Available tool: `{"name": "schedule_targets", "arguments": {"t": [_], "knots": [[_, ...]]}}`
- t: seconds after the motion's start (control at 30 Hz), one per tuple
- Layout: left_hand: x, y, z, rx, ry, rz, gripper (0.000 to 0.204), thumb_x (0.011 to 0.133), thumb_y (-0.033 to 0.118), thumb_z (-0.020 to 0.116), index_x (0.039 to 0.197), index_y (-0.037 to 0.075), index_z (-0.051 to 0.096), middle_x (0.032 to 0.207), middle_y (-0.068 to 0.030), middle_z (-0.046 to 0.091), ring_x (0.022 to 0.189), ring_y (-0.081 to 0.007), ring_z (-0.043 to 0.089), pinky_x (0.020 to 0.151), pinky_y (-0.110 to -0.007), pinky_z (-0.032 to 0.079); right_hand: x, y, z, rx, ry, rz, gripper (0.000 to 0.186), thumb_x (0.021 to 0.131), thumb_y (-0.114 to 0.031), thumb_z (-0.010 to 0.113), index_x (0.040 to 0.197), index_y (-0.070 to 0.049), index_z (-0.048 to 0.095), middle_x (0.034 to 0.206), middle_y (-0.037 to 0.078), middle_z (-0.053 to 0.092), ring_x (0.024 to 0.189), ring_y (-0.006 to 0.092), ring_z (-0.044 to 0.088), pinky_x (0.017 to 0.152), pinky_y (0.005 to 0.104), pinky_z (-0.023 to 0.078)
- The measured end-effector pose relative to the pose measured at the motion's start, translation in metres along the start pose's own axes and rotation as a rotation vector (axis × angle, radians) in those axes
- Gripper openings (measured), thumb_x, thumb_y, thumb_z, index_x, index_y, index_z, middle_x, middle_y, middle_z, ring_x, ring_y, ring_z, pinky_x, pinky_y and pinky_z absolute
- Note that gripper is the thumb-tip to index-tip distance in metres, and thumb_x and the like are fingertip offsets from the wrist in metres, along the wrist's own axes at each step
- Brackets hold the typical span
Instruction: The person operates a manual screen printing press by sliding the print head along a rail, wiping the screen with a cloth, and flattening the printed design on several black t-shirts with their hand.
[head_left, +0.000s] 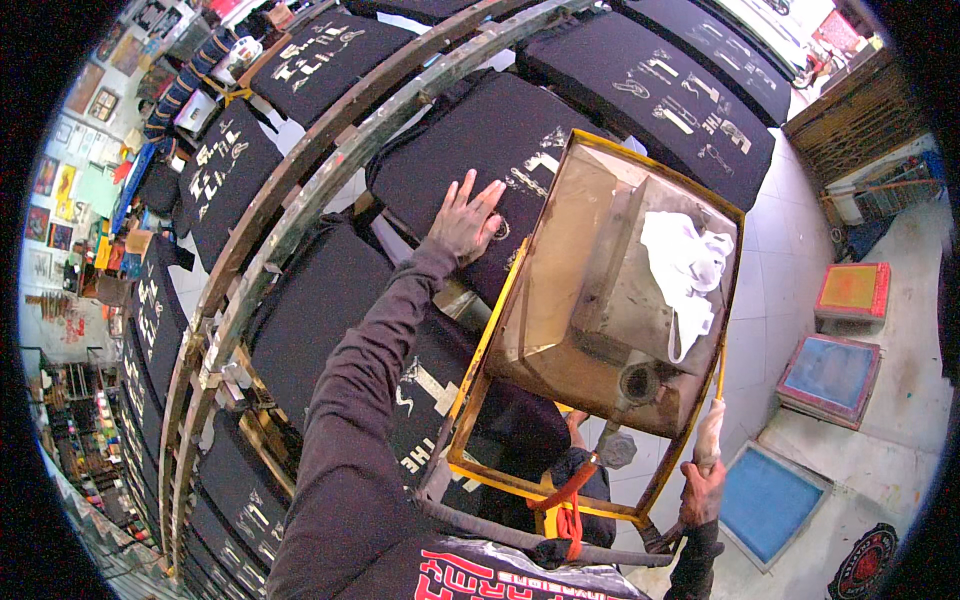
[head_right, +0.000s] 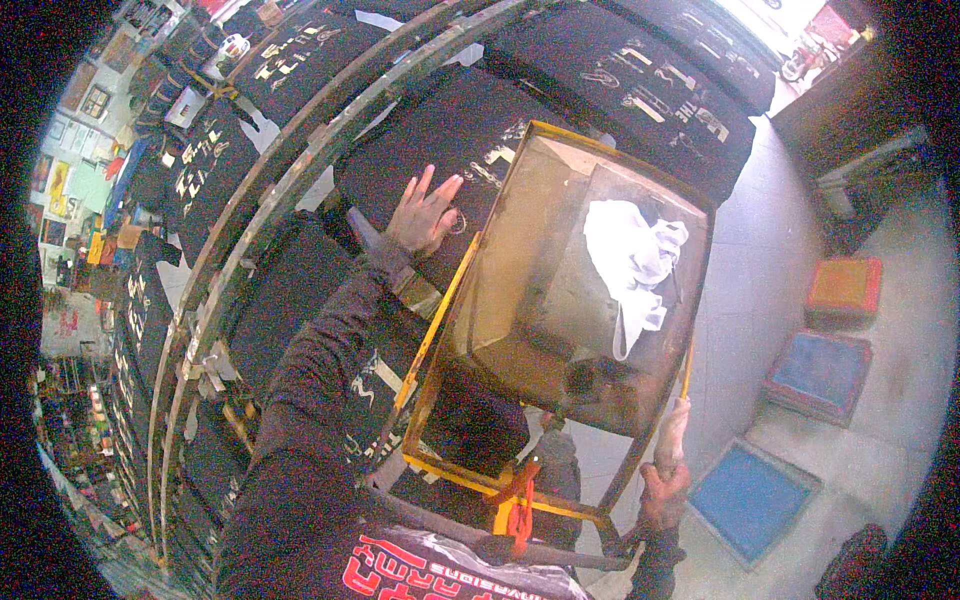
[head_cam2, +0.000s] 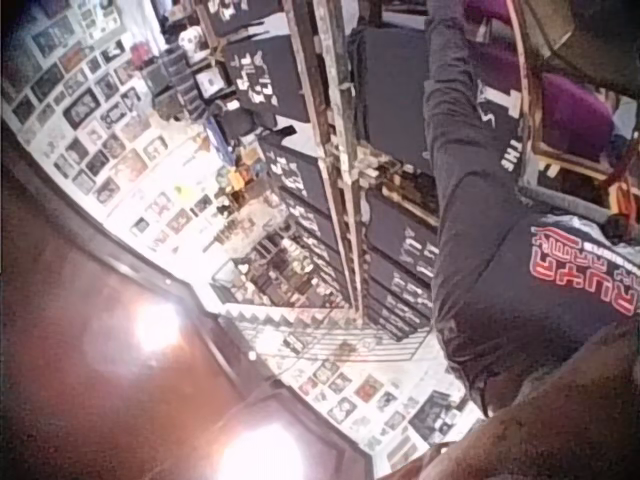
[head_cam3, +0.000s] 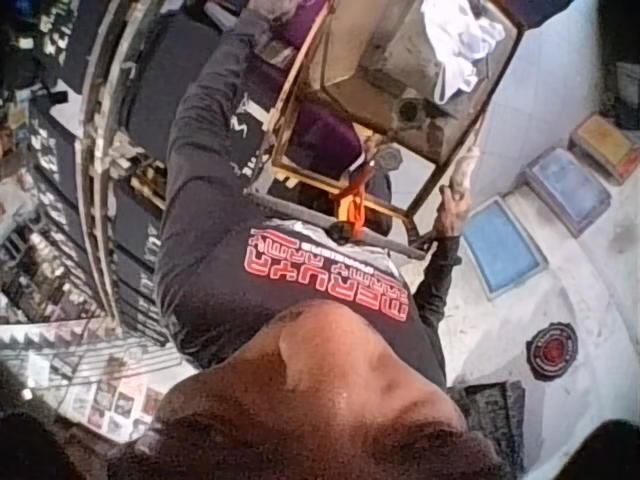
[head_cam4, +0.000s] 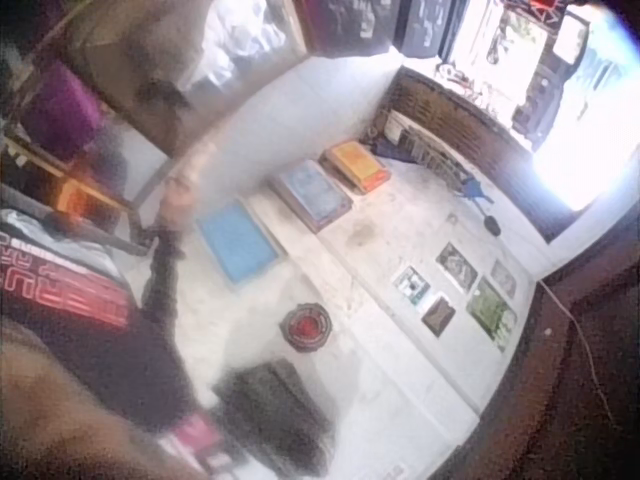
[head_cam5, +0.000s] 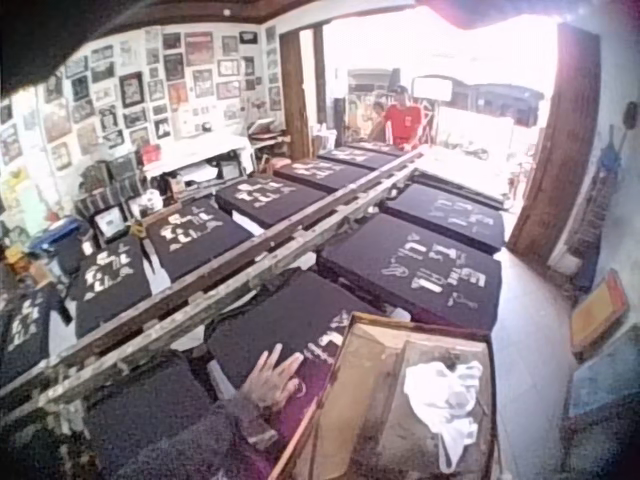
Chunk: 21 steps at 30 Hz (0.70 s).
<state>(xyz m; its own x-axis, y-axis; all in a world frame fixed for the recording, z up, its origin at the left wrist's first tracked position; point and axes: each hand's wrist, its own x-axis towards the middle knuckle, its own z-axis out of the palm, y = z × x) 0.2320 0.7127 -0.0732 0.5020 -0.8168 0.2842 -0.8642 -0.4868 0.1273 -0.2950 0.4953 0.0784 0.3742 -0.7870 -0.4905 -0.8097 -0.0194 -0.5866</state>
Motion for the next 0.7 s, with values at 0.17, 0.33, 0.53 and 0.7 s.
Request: {"name": "schedule_targets", "arguments": {"t": [0.17,0.33,0.53,0.7], "knots": [[0.038,-0.006,0.026,0.046,0.082,0.024,0.058,0.091,0.039,0.047,0.145,0.019,0.034,0.152,-0.0074,0.026,0.14,-0.0385,0.019,0.11,-0.057,0.023,-0.01,-0.034,0.004,0.038,-0.017,0.057,0.03,0.073,-0.02,0.066,0.094,-0.001,0.055,0.066,0.002,0.052,0.051,0.0119,0.045,0.046,0.03,0.038],[0.07,-0.003,0.041,0.115,0.067,-0.029,0.056,0.089,0.039,0.05,0.143,0.033,0.035,0.152,-0.0124,0.023,0.14,-0.0425,0.015,0.108,-0.063,0.021,-0.012,-0.033,0.004,0.089,-0.001,0.085,0.015,0.076,-0.011,0.063,0.085,-0.002,0.054,0.072,0.0,0.052,0.066,0.0114,0.046,0.061,0.0282,0.041],[0.071,-0.002,0.039,0.167,0.048,-0.013,0.06,0.087,0.033,0.054,0.144,0.034,0.034,0.153,-0.0111,0.022,0.14,-0.0414,0.018,0.108,-0.061,0.024,-0.017,-0.044,0.002,0.046,0.002,0.071,0.02,0.076,-0.014,0.064,0.09,0.0,0.057,0.076,0.002,0.057,0.069,0.0129,0.05,0.065,0.0291,0.043],[0.068,-0.006,0.024,0.133,0.001,0.051,0.057,0.087,0.029,0.054,0.141,0.032,0.039,0.154,-0.0109,0.019,0.141,-0.0428,0.013,0.109,-0.062,0.021,-0.011,-0.027,0.004,0.046,0.008,-0.007,0.028,0.077,-0.014,0.064,0.1,0.001,0.057,0.082,0.002,0.059,0.07,0.0147,0.052,0.067,0.0305,0.045]]}}
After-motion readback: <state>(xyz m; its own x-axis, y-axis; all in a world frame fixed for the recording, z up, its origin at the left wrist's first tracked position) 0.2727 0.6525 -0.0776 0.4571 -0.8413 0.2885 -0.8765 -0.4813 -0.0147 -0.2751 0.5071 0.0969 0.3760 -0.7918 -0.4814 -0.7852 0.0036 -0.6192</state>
